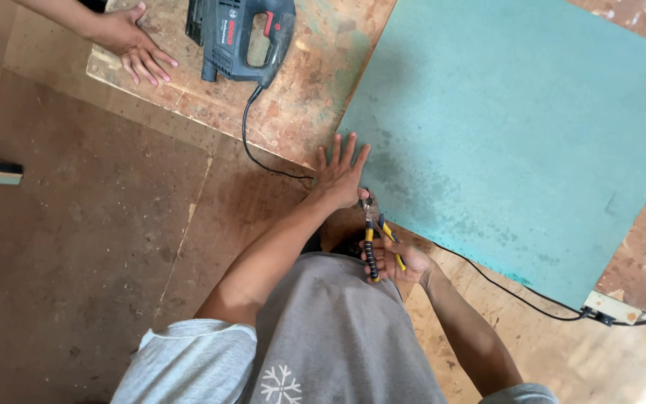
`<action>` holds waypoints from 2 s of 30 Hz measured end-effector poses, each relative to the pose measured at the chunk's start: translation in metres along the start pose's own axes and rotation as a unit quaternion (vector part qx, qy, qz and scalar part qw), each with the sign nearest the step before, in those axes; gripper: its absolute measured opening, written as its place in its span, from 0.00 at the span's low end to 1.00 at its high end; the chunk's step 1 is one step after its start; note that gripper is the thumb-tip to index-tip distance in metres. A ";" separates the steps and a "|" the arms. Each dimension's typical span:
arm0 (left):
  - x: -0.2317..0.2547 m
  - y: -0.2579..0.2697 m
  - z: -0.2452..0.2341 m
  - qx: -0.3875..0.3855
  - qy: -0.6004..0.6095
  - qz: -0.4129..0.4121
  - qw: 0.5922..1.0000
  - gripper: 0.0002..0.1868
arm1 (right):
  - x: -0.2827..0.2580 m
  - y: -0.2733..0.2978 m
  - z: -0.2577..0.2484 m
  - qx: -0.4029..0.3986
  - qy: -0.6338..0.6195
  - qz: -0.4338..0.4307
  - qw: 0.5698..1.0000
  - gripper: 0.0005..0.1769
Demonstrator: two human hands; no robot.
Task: The person uses pliers to pull nails from the edge of a teal board placed on a wooden workbench. The person repeatedly grips and extracts nails along the board's edge, moving progressively along the side.
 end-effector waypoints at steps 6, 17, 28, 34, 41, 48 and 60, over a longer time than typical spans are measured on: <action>-0.002 -0.012 0.008 0.006 0.008 0.005 1.000 0.60 | 0.014 -0.004 -0.019 0.136 0.016 0.005 0.991 0.37; -0.027 0.006 -0.021 -0.021 -0.062 0.097 0.993 0.56 | 0.023 -0.001 -0.018 0.208 0.014 -0.009 0.978 0.30; -0.063 -0.058 0.056 0.054 -0.151 0.204 0.966 0.66 | 0.000 0.005 0.031 0.305 0.040 -0.042 0.950 0.25; -0.037 -0.016 0.014 0.034 -0.180 0.133 0.974 0.62 | -0.008 0.011 0.059 0.338 0.040 -0.025 0.940 0.24; -0.021 -0.013 0.004 -0.006 -0.146 0.129 0.981 0.58 | -0.024 0.029 0.098 0.338 -0.033 0.013 0.940 0.21; -0.032 -0.001 -0.012 -0.001 -0.116 0.135 0.984 0.57 | -0.118 0.047 0.188 0.325 0.083 -0.121 0.934 0.23; 0.016 0.020 -0.003 -0.084 0.795 0.108 0.591 0.18 | -0.041 0.003 0.146 0.234 0.113 -0.254 0.931 0.24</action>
Point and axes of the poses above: each hand's wrist, its own y-axis away from the middle knuckle, its own z-axis out of the palm, x = y × z, the point moved 6 cm from there along -y, towards the middle knuckle, and after that the axes turned 2 degrees about -x, right-handed, at the moved point
